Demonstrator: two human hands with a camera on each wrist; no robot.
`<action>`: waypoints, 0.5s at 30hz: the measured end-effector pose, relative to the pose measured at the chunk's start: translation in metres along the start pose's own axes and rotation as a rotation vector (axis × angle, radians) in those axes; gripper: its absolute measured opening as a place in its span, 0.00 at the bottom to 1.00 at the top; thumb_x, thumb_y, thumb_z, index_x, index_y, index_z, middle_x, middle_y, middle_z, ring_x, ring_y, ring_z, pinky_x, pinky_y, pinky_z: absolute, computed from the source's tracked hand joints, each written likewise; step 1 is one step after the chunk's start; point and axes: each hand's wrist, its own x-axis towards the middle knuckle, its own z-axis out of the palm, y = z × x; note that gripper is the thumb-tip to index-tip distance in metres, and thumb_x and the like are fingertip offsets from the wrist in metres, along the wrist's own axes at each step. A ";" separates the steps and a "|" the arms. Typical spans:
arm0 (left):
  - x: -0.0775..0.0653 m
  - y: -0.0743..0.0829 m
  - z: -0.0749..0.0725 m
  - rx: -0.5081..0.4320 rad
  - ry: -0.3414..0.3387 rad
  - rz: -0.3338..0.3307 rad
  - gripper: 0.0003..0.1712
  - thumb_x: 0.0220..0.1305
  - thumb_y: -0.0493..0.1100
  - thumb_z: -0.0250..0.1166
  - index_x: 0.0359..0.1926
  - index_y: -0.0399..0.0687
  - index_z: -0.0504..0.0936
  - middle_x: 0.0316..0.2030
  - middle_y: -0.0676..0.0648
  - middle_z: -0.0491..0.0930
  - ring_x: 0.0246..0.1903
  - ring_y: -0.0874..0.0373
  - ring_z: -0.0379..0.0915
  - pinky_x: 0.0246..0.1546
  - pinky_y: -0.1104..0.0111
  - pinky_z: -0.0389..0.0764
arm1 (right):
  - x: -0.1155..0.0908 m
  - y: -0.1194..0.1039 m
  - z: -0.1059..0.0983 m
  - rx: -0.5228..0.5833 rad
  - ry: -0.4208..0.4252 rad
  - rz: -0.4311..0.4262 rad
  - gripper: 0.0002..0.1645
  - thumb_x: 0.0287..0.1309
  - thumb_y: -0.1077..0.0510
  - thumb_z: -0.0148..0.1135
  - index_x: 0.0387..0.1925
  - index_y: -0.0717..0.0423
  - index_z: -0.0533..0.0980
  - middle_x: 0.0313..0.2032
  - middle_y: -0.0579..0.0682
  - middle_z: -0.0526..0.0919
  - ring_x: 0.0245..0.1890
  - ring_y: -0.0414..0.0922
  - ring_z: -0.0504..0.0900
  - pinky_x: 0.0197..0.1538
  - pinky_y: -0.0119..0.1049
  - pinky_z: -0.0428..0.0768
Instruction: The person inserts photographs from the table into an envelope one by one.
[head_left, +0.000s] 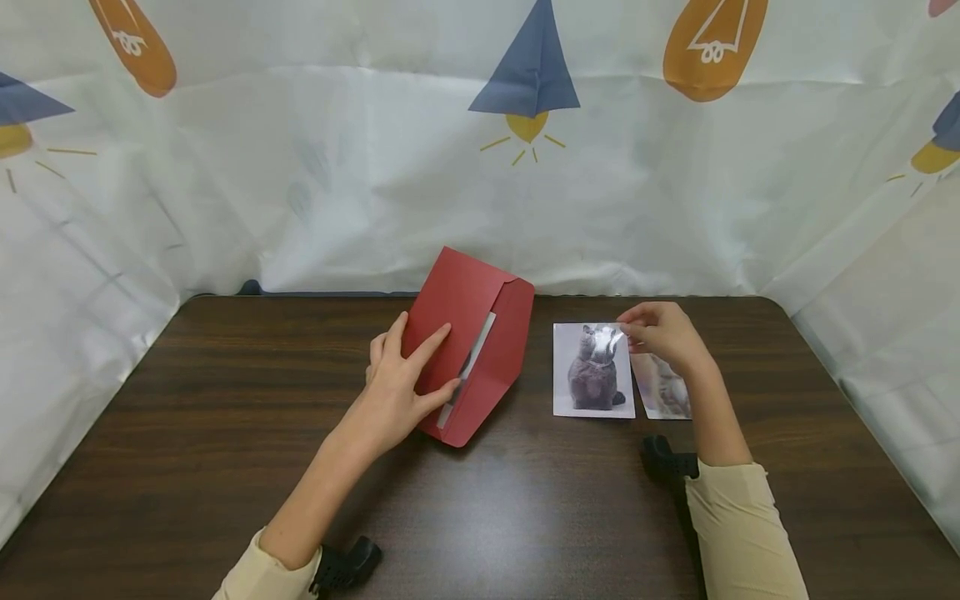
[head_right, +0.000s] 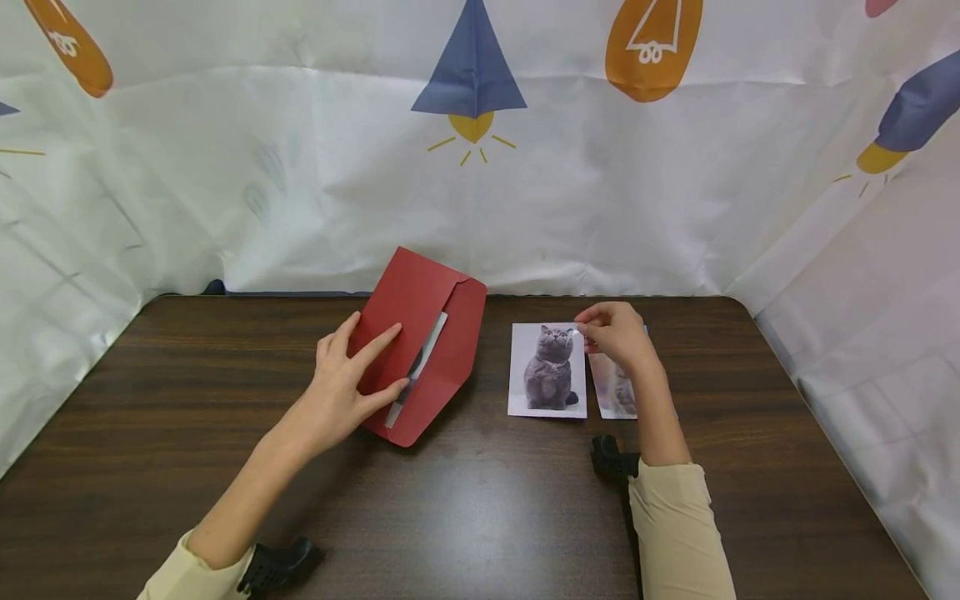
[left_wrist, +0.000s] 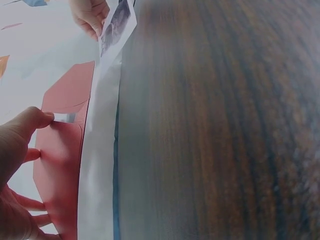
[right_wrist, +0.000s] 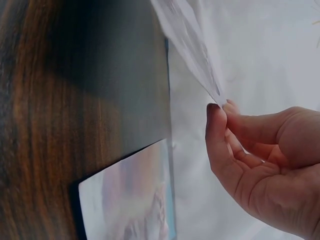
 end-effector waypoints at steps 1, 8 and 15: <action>0.000 0.000 0.000 0.000 0.001 0.001 0.40 0.65 0.42 0.75 0.76 0.49 0.71 0.78 0.28 0.51 0.71 0.28 0.52 0.56 0.34 0.78 | 0.000 0.000 0.000 0.002 -0.002 -0.001 0.19 0.77 0.63 0.58 0.58 0.76 0.75 0.45 0.60 0.83 0.35 0.42 0.84 0.43 0.33 0.87; 0.001 0.000 0.000 0.004 0.003 0.003 0.41 0.64 0.42 0.76 0.76 0.48 0.71 0.78 0.27 0.51 0.71 0.28 0.52 0.55 0.35 0.80 | 0.002 0.000 -0.003 0.019 -0.016 -0.011 0.19 0.77 0.63 0.58 0.59 0.76 0.75 0.45 0.58 0.84 0.35 0.42 0.82 0.43 0.32 0.87; 0.001 -0.002 -0.002 0.002 -0.013 -0.012 0.42 0.65 0.43 0.76 0.77 0.48 0.70 0.79 0.28 0.49 0.72 0.28 0.51 0.55 0.35 0.79 | 0.002 -0.002 -0.001 0.036 -0.017 -0.009 0.19 0.77 0.64 0.58 0.59 0.77 0.74 0.46 0.60 0.84 0.34 0.40 0.82 0.43 0.33 0.87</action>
